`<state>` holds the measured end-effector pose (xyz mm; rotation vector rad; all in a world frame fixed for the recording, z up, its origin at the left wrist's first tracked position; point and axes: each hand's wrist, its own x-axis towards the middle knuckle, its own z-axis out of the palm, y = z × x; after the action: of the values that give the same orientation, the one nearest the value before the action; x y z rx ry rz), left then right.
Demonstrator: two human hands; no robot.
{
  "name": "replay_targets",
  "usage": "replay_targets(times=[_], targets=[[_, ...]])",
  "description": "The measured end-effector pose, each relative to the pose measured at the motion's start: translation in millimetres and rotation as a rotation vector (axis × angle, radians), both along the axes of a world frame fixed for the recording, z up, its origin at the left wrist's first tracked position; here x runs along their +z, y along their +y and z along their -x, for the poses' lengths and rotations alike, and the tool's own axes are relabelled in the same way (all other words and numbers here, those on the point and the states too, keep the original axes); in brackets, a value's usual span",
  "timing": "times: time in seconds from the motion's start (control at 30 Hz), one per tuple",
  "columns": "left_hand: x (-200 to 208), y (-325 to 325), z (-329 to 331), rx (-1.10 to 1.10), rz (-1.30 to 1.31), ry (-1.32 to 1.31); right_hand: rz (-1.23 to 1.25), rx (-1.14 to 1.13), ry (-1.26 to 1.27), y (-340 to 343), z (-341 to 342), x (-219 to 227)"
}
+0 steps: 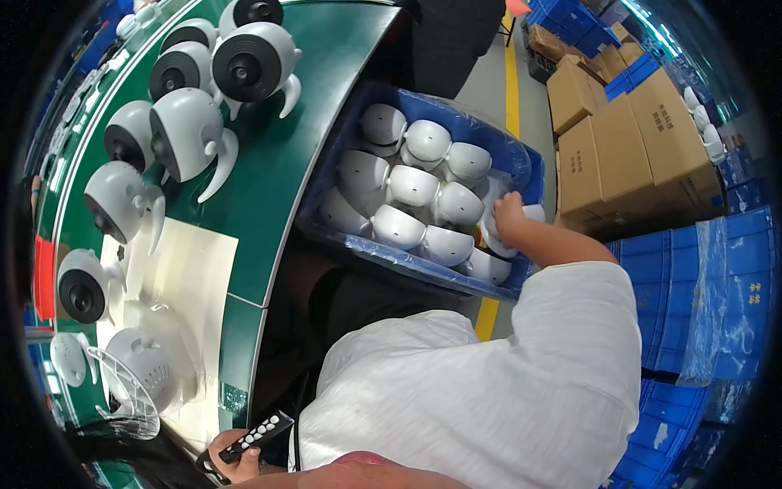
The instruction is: Assembling and sorting security camera housings and components on a factory assembly line.
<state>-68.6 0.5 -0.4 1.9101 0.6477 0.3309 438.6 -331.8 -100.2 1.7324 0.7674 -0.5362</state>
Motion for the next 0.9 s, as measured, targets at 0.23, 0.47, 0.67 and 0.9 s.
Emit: replay_targets(times=[0.23,0.47,0.67,0.9], targets=[[16.2,-9.5,4.0,-0.006,0.102,0.081,0.23,-0.19,0.049,30.7,-35.3,-27.6],[33.1,-22.7,-25.4,0.131,-0.215,-0.188,0.045,-0.416,0.047,31.6,-66.5,-52.7],[43.8,-19.3,-34.9,0.023,0.063,-0.209,-0.145,-0.384,-0.003,-27.4,-77.4,-107.4],[42.0,-28.6,-10.1,0.125,0.02,-0.244,-0.528,-0.31,0.011,-36.4,-61.6,-125.0]])
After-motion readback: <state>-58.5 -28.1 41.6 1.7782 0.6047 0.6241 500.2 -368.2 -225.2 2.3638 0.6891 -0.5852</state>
